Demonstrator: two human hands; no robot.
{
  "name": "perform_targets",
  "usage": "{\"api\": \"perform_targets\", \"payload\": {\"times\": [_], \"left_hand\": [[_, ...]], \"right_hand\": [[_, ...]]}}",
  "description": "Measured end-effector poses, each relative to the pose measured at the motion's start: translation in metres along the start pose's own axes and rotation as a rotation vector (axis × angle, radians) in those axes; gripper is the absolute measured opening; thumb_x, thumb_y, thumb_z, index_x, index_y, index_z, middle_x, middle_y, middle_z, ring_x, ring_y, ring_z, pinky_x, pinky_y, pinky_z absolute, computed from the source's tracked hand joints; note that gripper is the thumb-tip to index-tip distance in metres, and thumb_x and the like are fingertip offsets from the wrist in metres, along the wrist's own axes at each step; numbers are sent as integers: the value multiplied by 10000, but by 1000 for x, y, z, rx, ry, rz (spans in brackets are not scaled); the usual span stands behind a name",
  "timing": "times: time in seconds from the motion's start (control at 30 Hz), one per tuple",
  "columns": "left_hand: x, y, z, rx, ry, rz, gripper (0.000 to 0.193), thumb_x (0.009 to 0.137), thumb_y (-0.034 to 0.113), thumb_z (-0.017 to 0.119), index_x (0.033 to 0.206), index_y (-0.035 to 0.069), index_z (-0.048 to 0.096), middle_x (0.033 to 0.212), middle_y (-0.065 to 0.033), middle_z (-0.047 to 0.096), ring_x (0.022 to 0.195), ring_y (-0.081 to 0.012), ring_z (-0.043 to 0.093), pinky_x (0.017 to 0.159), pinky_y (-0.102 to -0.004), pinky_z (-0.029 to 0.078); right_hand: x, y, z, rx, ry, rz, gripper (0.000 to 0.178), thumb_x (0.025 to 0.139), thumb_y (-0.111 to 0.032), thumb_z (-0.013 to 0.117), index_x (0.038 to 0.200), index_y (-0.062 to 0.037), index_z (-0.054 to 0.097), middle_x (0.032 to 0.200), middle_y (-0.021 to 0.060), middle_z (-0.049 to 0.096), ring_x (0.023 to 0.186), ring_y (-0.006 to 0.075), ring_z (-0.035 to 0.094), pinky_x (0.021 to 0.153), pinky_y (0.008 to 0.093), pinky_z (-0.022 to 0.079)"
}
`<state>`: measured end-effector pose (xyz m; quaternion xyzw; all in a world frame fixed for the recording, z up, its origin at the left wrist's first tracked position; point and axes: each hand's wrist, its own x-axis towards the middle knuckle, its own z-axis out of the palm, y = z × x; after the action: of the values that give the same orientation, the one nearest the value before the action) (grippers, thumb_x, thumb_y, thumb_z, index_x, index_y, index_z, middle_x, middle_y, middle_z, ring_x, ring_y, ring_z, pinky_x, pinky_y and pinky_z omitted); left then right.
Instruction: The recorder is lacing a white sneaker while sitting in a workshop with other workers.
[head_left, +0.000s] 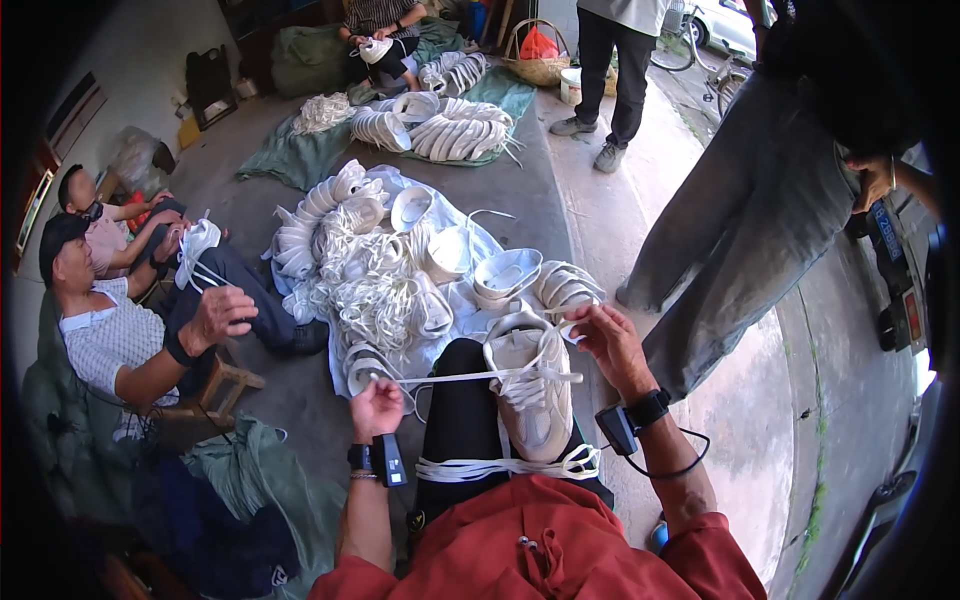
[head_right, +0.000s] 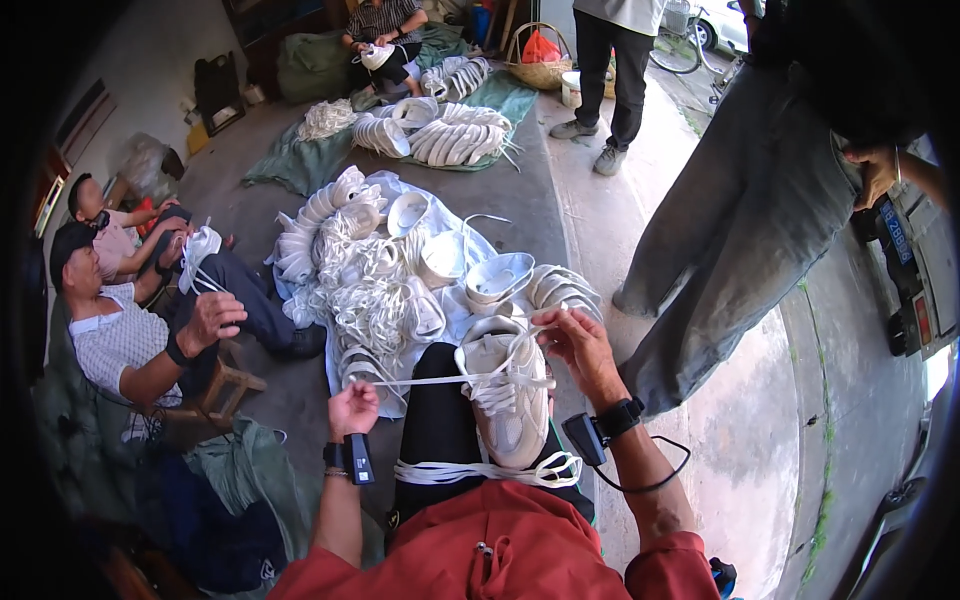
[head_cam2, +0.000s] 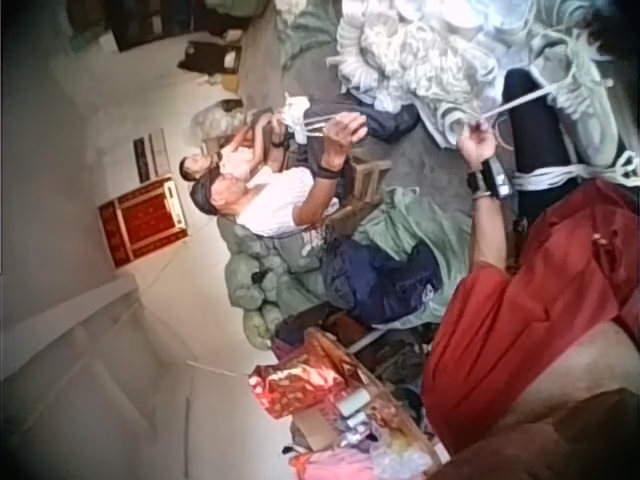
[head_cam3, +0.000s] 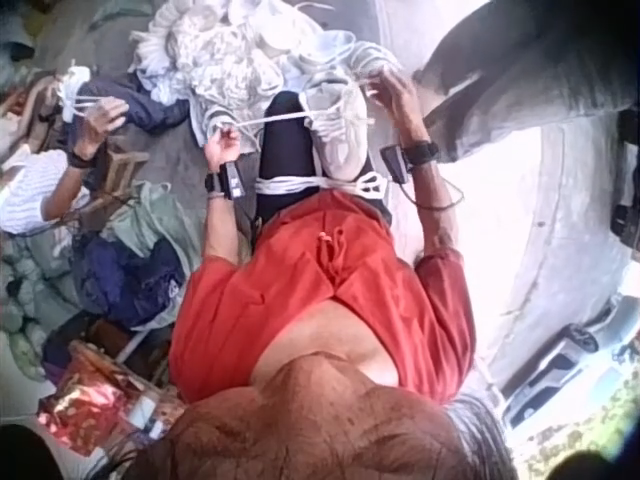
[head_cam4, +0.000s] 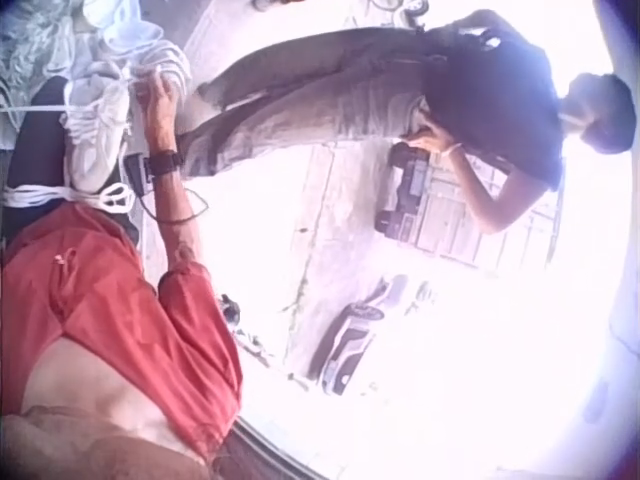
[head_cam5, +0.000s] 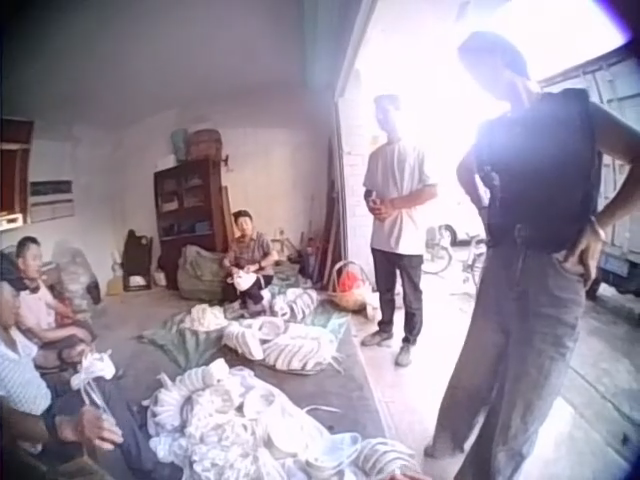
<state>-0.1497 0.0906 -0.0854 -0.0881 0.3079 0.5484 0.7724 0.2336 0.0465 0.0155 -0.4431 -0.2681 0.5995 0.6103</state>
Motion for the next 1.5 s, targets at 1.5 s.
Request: {"api": "perform_targets", "payload": {"times": [1.5], "left_hand": [[-70, -132, 66, 1629, -405, 674, 217, 738, 68, 659, 932, 71, 563, 520, 11, 440, 439, -81, 410, 420, -262, 329]], "right_hand": [[-28, 45, -20, -394, 2, 249, 301, 848, -339, 631, 748, -57, 593, 654, -21, 562, 573, 54, 515, 539, 191, 413]]}}
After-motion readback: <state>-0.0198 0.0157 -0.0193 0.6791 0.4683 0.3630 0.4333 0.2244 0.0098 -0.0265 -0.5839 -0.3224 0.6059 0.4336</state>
